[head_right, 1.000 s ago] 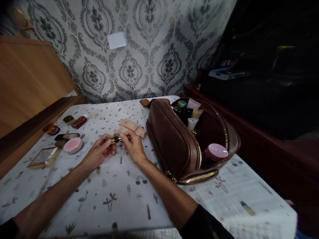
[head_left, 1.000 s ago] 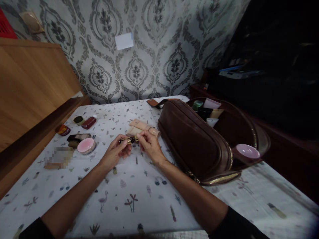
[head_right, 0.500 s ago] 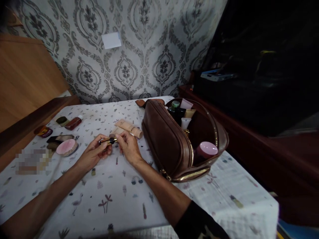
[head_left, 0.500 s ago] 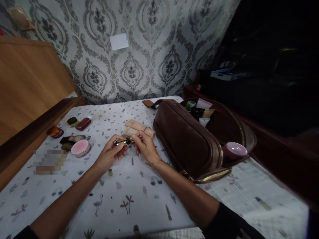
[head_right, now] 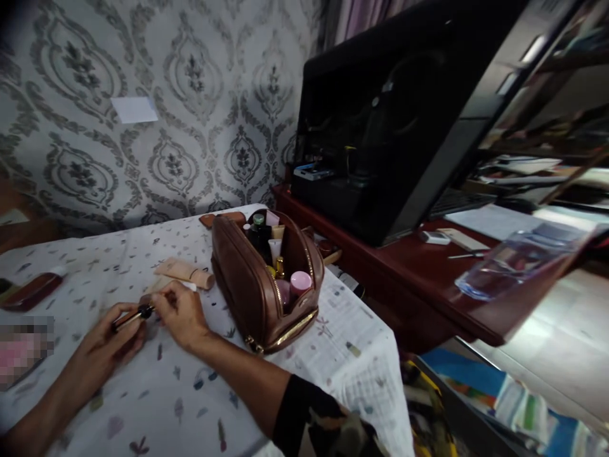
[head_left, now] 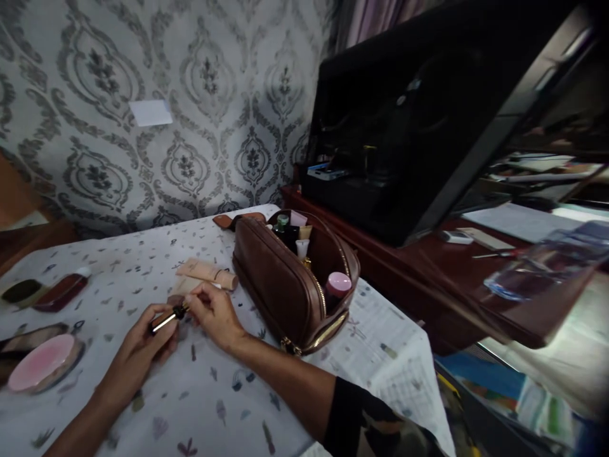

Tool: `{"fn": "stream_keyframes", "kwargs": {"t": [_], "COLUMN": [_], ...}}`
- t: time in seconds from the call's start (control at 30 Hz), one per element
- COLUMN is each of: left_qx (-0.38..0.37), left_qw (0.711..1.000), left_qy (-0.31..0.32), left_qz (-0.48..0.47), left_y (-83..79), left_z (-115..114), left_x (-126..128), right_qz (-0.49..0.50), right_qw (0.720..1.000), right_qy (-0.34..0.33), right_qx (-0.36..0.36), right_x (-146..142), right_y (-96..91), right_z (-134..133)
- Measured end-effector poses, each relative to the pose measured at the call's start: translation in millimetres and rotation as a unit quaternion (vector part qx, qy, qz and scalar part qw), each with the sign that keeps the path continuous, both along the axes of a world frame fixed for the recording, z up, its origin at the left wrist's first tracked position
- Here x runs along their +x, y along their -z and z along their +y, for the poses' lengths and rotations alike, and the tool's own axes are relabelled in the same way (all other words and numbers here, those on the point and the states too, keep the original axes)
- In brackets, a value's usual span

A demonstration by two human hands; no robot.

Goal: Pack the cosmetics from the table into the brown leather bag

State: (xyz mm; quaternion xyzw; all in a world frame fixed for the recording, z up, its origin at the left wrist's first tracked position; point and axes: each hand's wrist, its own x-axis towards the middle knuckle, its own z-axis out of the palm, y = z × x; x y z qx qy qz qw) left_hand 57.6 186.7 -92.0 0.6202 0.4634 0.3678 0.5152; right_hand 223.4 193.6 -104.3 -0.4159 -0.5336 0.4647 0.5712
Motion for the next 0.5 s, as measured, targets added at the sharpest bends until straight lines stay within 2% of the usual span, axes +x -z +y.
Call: {"fn": "stream_keyframes", "kwargs": {"t": [0.13, 0.33, 0.5], "left_qx": [0.022, 0.158, 0.176], "left_qw": [0.999, 0.978, 0.972], "left_qy": [-0.016, -0.052, -0.048], "left_qz": [0.023, 0.129, 0.15], "left_y": [-0.3, 6.2, 12.9], "left_z": [0, 1, 0], "left_x": [2, 3, 3], "right_qz": [-0.034, -0.1, -0.163], "right_qw": [0.999, 0.992, 0.98], "right_qy": [0.031, 0.056, 0.051], "right_qx": [0.019, 0.05, 0.105], "right_x": [1, 2, 2], "right_y": [-7.1, -15.7, -16.2], "right_z": [-5, -12, -17]}}
